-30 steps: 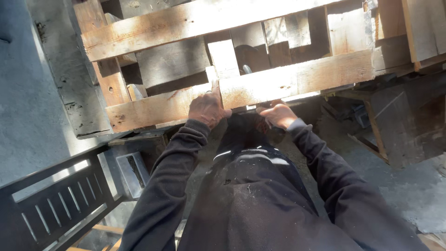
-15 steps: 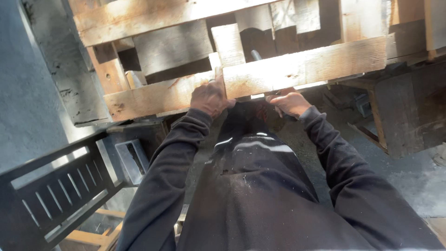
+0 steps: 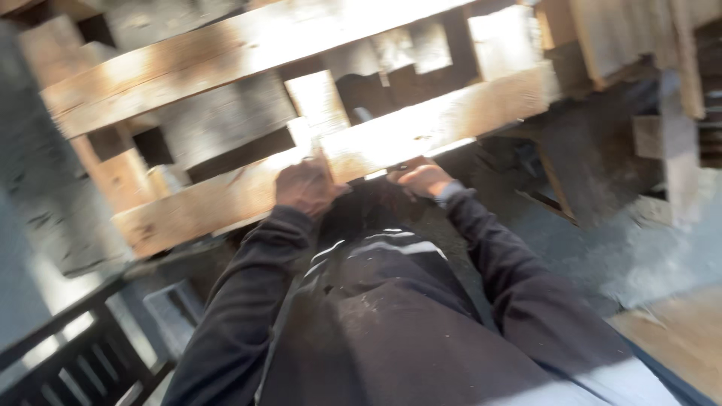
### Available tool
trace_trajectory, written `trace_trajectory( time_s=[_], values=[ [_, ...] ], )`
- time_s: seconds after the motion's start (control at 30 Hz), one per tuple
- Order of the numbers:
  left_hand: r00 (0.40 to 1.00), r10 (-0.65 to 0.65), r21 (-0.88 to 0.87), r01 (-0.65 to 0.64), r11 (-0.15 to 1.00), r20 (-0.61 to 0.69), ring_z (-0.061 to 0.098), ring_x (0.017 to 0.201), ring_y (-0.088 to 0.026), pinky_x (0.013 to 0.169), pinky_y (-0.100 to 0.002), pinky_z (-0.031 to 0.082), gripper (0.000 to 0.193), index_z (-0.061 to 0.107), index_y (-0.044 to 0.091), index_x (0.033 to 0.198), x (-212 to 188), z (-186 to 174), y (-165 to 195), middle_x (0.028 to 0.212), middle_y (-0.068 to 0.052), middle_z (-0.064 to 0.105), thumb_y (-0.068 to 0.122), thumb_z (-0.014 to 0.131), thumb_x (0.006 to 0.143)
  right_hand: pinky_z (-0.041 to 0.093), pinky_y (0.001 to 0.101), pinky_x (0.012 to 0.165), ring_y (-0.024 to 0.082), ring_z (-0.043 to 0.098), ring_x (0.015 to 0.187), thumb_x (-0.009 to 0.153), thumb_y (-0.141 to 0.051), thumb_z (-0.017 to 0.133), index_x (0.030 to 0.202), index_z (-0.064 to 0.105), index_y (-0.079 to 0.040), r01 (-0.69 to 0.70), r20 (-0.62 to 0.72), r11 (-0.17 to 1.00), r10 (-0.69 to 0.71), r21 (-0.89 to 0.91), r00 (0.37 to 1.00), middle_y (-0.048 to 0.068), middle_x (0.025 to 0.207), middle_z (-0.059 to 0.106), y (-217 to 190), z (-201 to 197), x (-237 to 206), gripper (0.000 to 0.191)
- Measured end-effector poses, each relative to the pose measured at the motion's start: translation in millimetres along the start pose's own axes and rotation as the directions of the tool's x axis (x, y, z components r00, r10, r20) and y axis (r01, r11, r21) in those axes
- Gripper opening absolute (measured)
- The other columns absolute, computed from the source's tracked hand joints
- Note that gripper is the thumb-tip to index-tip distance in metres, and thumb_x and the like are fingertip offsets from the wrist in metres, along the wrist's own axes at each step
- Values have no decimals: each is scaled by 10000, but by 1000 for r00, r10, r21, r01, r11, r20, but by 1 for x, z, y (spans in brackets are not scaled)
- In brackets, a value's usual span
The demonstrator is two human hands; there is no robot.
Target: The person disassembles a wooden pallet on a work table, prying boards loose with a claw hammer and pulling out nails by hand. They stack the removed boards on a pile of scrap lumber and retrieve nails from a tray.
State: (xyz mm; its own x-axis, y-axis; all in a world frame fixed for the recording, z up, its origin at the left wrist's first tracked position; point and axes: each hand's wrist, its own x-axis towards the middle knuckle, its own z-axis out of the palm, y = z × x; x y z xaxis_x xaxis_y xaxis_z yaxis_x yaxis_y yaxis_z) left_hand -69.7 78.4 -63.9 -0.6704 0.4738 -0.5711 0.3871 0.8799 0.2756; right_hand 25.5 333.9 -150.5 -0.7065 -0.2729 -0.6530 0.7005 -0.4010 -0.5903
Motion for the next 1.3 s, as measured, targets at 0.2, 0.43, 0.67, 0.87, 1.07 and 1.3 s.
trace_trajectory(
  time_s=[0.2,0.43,0.67,0.87,1.07,1.3],
  values=[
    [992,-38,-141,20,990,-124,744,740,-351,680,-435,605,893,450,-82,1402,-13,-3,15,876,-220,742,456,821,793,435,309,400,155,563,464,843,-116,761,952,693,33,-60,-240,903,-49,-426,970,90,679,635,-16,41,-20,198],
    [990,-62,-104,49,993,-129,736,734,-351,683,-428,601,999,367,-110,1465,-13,7,18,857,-223,736,437,849,780,507,300,509,123,632,576,824,-160,816,1048,609,-1,-100,-385,918,-61,-383,921,72,758,681,-17,41,-31,344],
    [982,-17,-1,17,1000,-186,731,799,-372,750,-454,578,643,683,-2,953,-4,27,2,829,-218,738,605,852,827,522,313,568,175,627,626,993,-13,371,1021,561,13,-26,-9,846,36,533,999,84,780,646,17,32,9,194],
    [989,-17,-82,5,997,-144,727,732,-357,681,-424,587,1113,293,-129,1507,-6,15,-1,809,-213,727,495,842,767,438,320,398,135,500,459,907,-28,634,1015,537,-48,162,-427,984,-181,-80,886,34,659,509,31,43,-41,146],
    [999,-40,-114,40,993,-2,717,716,-269,709,-362,607,998,390,-111,1444,-3,10,2,806,-143,719,545,801,814,416,315,378,122,467,441,886,-108,669,1043,496,-59,37,-398,999,-42,-19,916,22,692,498,61,42,-93,239],
    [999,-2,-104,7,995,51,707,730,-287,685,-372,620,829,469,-69,1351,-8,-4,-6,816,-171,699,493,802,841,543,335,456,170,603,510,814,-198,588,1255,554,-53,-70,-149,901,147,428,978,96,737,622,114,21,-125,465]
  ],
)
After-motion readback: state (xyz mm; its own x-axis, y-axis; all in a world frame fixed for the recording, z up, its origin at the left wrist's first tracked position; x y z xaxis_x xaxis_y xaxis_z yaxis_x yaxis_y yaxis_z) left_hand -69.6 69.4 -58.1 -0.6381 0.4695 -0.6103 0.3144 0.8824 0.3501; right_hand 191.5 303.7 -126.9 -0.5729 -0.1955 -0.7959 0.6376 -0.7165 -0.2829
